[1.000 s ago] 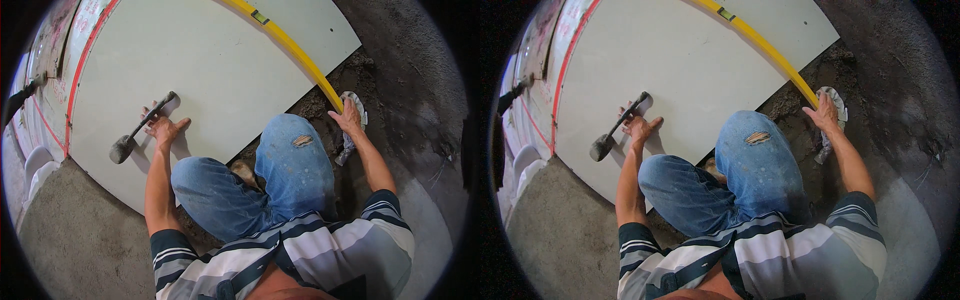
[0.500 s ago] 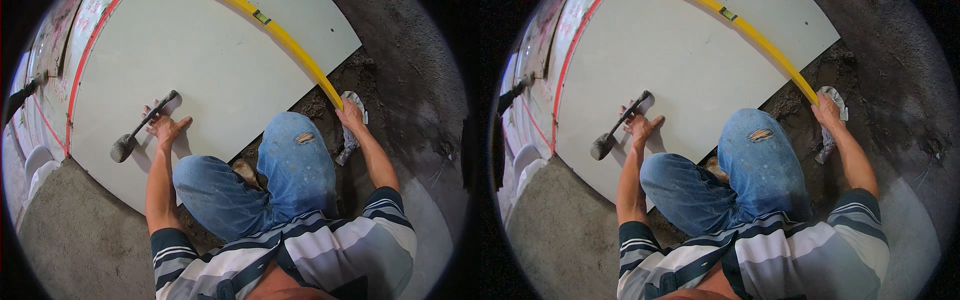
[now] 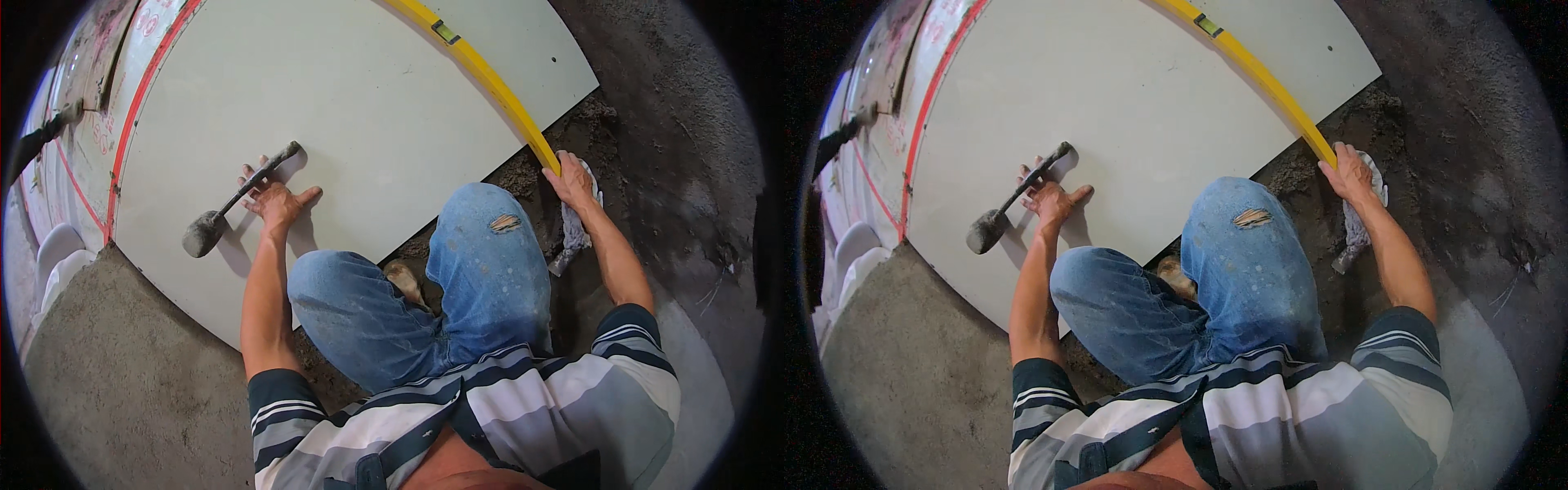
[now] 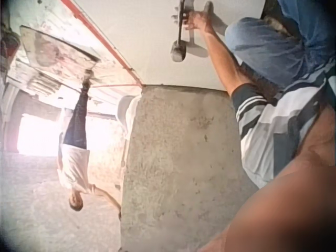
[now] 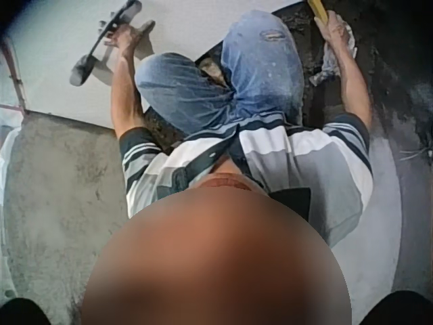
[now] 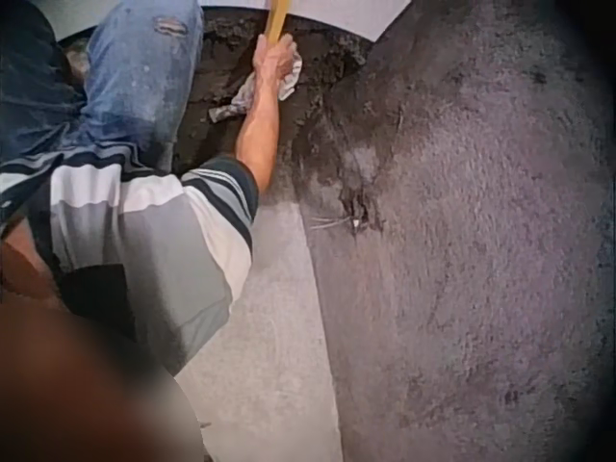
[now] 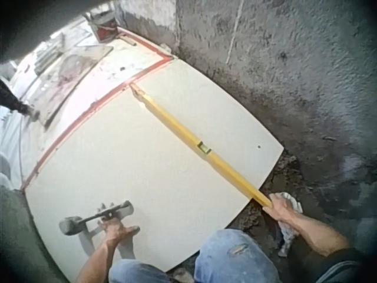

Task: Adjusting and leveling a large floor tile using a rubber mallet, level, and trowel.

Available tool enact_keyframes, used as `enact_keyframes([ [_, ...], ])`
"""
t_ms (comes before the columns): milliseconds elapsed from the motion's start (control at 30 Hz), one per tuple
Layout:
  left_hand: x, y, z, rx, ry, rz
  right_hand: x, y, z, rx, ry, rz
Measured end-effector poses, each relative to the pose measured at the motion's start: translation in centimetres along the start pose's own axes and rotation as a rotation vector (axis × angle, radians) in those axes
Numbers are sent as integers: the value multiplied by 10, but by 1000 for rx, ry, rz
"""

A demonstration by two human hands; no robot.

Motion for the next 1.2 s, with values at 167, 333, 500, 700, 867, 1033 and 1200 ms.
enact_keyframes([
  [167,-7,-11,-9,-44,77,43,14,-35,-7,94,137,-96],
  [333,-6,-9,-6,-18,-4,-10,35,-41,-7,87,158,-91],
  [500,0,0,6,-33,18,29,68,-45,-34,-25,311,-35],
  [700,-3,-18,-5,26,60,-25,39,-99,-12,278,298,-408],
  [867,-21,-7,61,-14,136,147,41,-236,-11,235,151,-780],
  [1033,-77,24,73,-42,78,298,16,-425,27,33,186,-1297],
  [1200,-85,10,72,-75,73,402,-22,-538,89,-166,-20,-1245],
])
Point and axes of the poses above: each hand's wrist, its own x-axis towards the middle knuckle, its own z-axis out of the palm, y = z × x, the point moved 1 cm from there along x, towards the middle knuckle, and after that the axes turned 9 degrees about z, right-handed, at the moved point
